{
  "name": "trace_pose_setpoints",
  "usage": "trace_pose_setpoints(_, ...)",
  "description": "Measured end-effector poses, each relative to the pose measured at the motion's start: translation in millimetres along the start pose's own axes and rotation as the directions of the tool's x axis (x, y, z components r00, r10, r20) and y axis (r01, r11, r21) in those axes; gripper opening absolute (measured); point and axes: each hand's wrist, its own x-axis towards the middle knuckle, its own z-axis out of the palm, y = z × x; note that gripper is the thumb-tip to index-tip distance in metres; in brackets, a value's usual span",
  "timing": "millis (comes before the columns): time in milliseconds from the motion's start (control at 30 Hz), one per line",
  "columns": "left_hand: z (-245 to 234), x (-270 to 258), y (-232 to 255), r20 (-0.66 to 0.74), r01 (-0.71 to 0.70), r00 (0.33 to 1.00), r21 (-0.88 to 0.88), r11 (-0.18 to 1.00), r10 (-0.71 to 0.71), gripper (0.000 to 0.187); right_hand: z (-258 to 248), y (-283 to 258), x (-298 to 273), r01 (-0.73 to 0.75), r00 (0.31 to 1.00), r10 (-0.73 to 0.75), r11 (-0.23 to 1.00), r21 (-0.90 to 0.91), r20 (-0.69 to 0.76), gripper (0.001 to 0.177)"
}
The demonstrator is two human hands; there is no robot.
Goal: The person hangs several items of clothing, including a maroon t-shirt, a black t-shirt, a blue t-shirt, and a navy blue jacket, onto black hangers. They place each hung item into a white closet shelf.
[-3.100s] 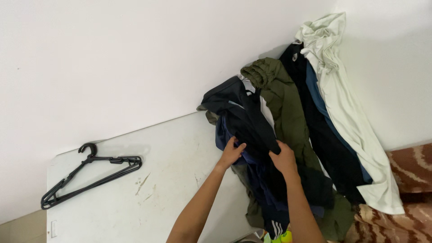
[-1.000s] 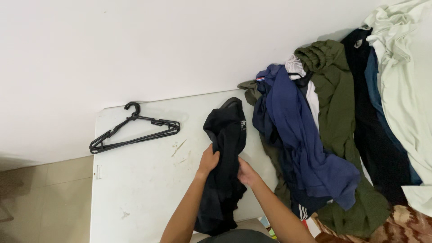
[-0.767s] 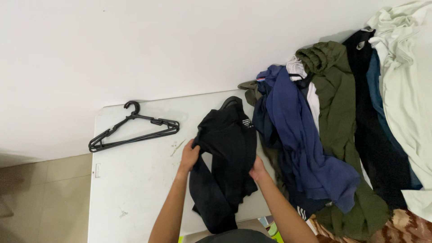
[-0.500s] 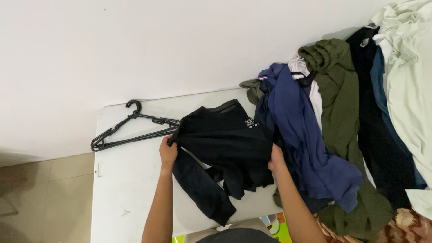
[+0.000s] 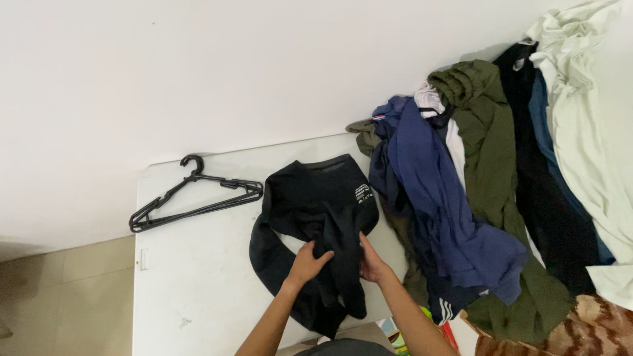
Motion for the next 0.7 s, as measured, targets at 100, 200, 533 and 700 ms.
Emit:
trace_pose_setpoints(100, 8, 12, -11, 0.072, 0.162, 0.986, -0.300, 0.940, -0.147, 0.055, 9, 13, 14, 0.076, 0.997, -0.076, 0.990, -0.122, 0.004, 0.085)
trace_pose_setpoints(200, 4, 16, -24, -0.010, 0.110, 0.991, -0.496, 0.861, -0.132, 0.041, -5, 11, 16, 0.132, 0.990, -0.137, 0.980, -0.147, -0.018, 0.077)
trace_pose_setpoints(533, -110, 5, -5, -0.311, 0.048, 0.918, -0.527, 0.849, -0.244, 0.020, -67, -30, -9, 0.540, 0.789, -0.565, 0.825, -0.166, -0.242, 0.051)
trace_pose_setpoints(700, -115, -14, -6, -0.526, 0.135, 0.806, -0.283, 0.950, -0.271, 0.021, -52, -15, -9, 0.469, 0.569, -0.789, 0.542, -0.697, -0.231, 0.046)
